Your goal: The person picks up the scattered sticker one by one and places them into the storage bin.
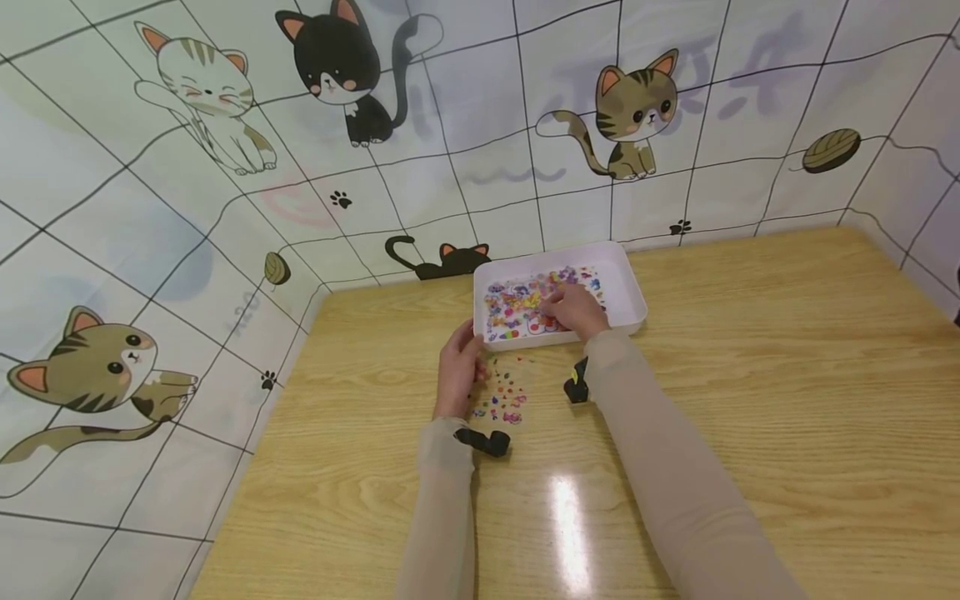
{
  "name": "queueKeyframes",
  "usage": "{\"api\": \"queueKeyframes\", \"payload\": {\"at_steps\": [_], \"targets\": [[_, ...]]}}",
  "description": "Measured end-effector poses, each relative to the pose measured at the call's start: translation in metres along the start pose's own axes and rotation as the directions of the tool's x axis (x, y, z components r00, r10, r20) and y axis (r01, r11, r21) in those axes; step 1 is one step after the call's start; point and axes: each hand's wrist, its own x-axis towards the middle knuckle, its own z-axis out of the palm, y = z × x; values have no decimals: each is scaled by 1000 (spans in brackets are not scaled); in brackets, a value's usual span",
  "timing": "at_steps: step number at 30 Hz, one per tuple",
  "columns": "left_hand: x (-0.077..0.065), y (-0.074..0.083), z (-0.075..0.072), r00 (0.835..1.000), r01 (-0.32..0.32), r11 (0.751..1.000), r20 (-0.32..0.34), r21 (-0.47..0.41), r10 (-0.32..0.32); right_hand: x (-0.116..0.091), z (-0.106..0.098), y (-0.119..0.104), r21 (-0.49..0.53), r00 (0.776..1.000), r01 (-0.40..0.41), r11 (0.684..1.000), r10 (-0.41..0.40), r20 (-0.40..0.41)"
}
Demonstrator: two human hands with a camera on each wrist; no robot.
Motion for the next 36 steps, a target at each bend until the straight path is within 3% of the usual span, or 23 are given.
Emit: {"api": "queueKeyframes", "payload": {"at_steps": [15,25,36], "targets": [[4,1,2,999,-33,999,-31,2,33,1,-4,-7,-40,998,-23,999,25,54],[5,2,1,999,-11,1000,-40,0,11,-3,-2,-14,-32,999,-43,999,43,9],[-1,-1,2,1000,-1,999,-18,-36,1,-2,0,-2,10,998,-68,998,68,-4]]}}
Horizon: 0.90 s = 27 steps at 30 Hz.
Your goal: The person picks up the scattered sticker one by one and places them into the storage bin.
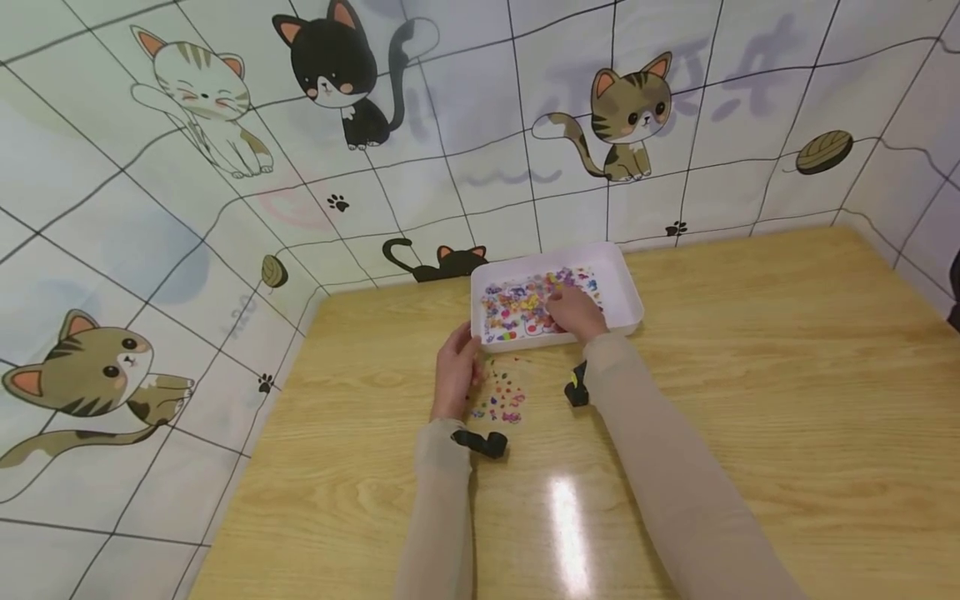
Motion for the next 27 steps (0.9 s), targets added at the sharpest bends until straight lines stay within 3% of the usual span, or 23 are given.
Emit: {"api": "queueKeyframes", "payload": {"at_steps": [17,27], "targets": [[0,0,-1,1000,5,1000,26,12,-5,-1,0,2,1,1000,23,1000,-23,-8],[-4,11,-1,998,43,999,49,3,-43,1,-2,3,-3,1000,23,1000,-23,-10]]}}
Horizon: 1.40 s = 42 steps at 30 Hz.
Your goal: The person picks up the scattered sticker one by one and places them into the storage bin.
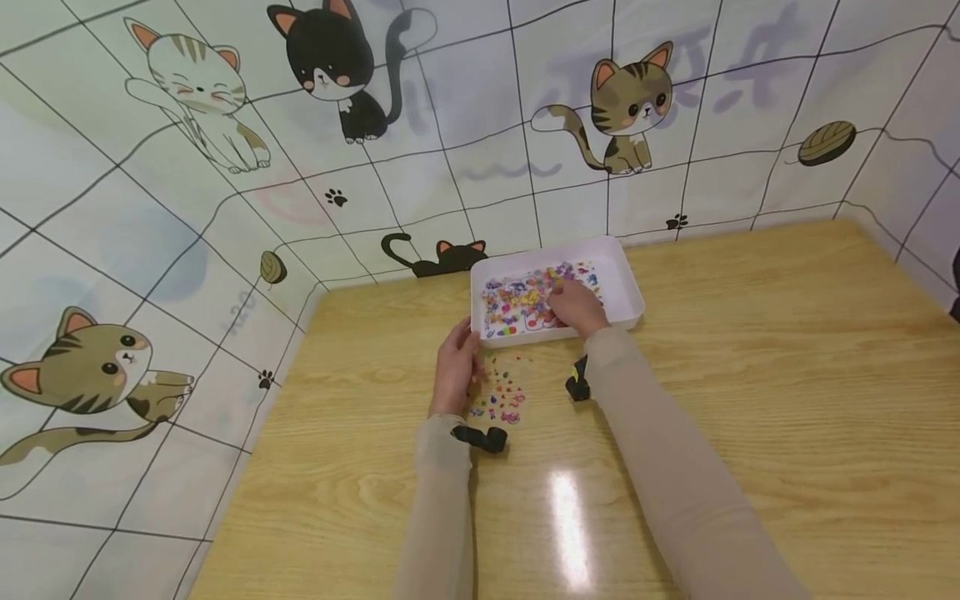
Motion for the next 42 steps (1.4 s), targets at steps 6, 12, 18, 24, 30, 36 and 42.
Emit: {"api": "queueKeyframes", "payload": {"at_steps": [6,12,18,24,30,36,42], "targets": [[0,2,0,1000,-5,1000,-15,-9,5,0,-2,-2,2,1000,12,1000,-12,-18],[5,-7,2,998,-30,1000,-62,10,30,0,-1,-3,7,999,39,999,-39,-11],[3,-8,7,997,-19,1000,-74,18,21,-7,0,0,-65,995,90,994,-92,-35],[2,-8,9,997,-18,1000,-73,24,20,-15,0,0,-40,984,152,988,-156,-92],[3,-12,7,997,-38,999,-65,4,38,-20,0,-2,-34,963,228,973,-231,-141],[4,-12,4,998,-49,999,-42,-16,49,-34,2,-12,-117,944,286,951,-301,-138],[4,-11,2,998,-47,999,-39,-13,47,-47,3,-22,-137,935,307,942,-325,-139]]}}
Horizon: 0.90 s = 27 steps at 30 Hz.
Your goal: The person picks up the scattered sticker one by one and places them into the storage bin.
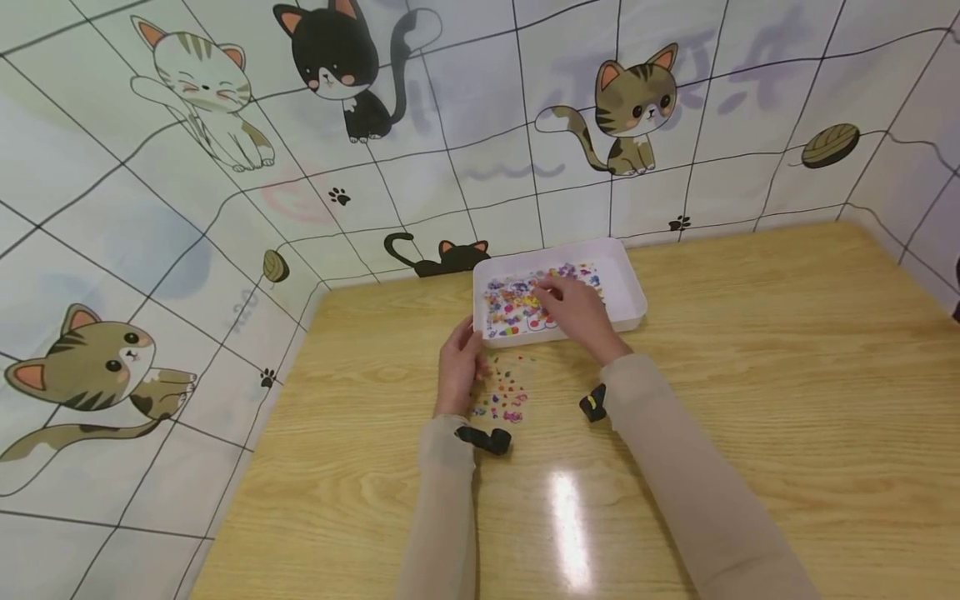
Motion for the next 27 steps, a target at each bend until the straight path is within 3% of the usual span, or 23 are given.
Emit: {"api": "queueKeyframes", "payload": {"at_steps": [10,23,27], "targets": [[1,0,1,1000,-18,1000,-4,10,18,-17,0,-5,51,1000,-17,999,18,-10],[-1,1,0,1000,-6,1000,-10,5,6,-31,4,-4,51,987,-10,999,2,160],[-1,2,1,1000,-8,1000,-3,9,8,-34,5,-6,-1,983,7,1000,-6,182]]}}
